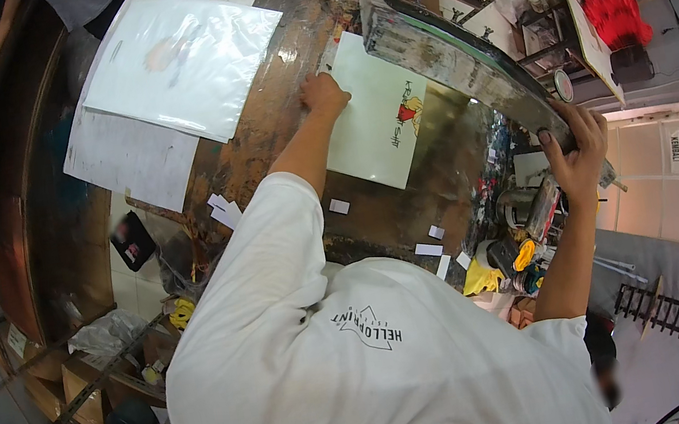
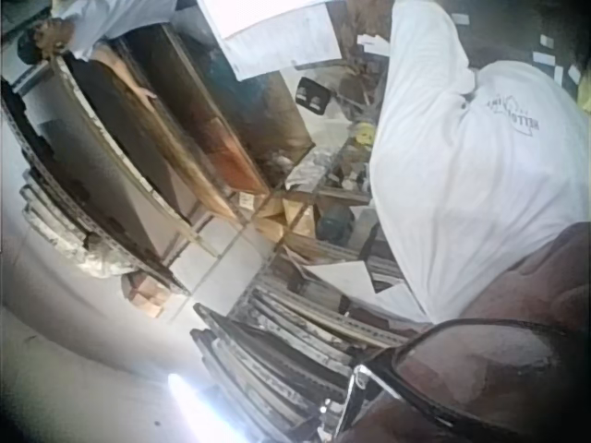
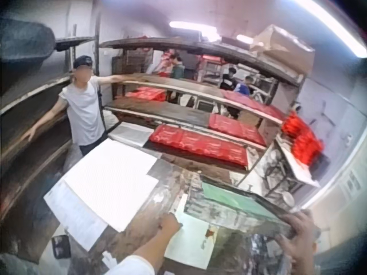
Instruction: The person aligns a screen printing frame over a white sheet on a workbench, then uses a squeegee to pull green ink across the screen to transfer a design onto the sheet. The person repeats this process on multiple sheets, lifting the frame and moving each printed sheet aside.
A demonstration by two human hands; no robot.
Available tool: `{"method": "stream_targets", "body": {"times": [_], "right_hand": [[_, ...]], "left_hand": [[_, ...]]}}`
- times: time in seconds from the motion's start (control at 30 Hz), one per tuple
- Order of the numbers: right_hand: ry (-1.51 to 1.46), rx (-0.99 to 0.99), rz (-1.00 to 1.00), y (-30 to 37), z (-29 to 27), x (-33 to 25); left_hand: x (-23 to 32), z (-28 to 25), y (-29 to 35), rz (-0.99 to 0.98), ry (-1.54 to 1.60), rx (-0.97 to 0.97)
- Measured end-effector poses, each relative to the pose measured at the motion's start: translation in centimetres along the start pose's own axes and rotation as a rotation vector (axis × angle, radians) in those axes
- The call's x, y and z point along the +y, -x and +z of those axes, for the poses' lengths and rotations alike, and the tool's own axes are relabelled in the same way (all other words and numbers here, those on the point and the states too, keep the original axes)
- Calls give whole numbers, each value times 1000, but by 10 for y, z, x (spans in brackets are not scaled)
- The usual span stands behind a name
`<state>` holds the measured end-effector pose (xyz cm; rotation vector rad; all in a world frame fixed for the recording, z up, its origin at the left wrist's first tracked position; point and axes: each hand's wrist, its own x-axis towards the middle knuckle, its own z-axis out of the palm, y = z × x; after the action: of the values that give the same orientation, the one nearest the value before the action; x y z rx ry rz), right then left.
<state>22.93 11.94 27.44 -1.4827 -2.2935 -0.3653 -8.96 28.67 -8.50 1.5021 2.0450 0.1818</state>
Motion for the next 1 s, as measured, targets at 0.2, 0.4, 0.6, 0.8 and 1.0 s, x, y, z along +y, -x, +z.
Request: {"method": "stream_targets", "body": {"times": [0.2, 0.4, 0.6, 0.8, 1.0], "right_hand": [[11, -7, 29, 9, 2, -5], [27, -18, -3, 9, 5, -3], [34, -31, 10, 10, 6, -3], [28, -41, 27, 11, 6, -4], [54, -38, -10, 14, 7, -1]], "left_hand": [[-13, 7, -13, 38, 160, 17], [-41, 18, -42, 181, 197, -47], [-49, 16, -44, 220, 229, -62], [-54, 15, -54, 259, 262, -112], [-57, 22, -65, 237, 315, -136]]}}
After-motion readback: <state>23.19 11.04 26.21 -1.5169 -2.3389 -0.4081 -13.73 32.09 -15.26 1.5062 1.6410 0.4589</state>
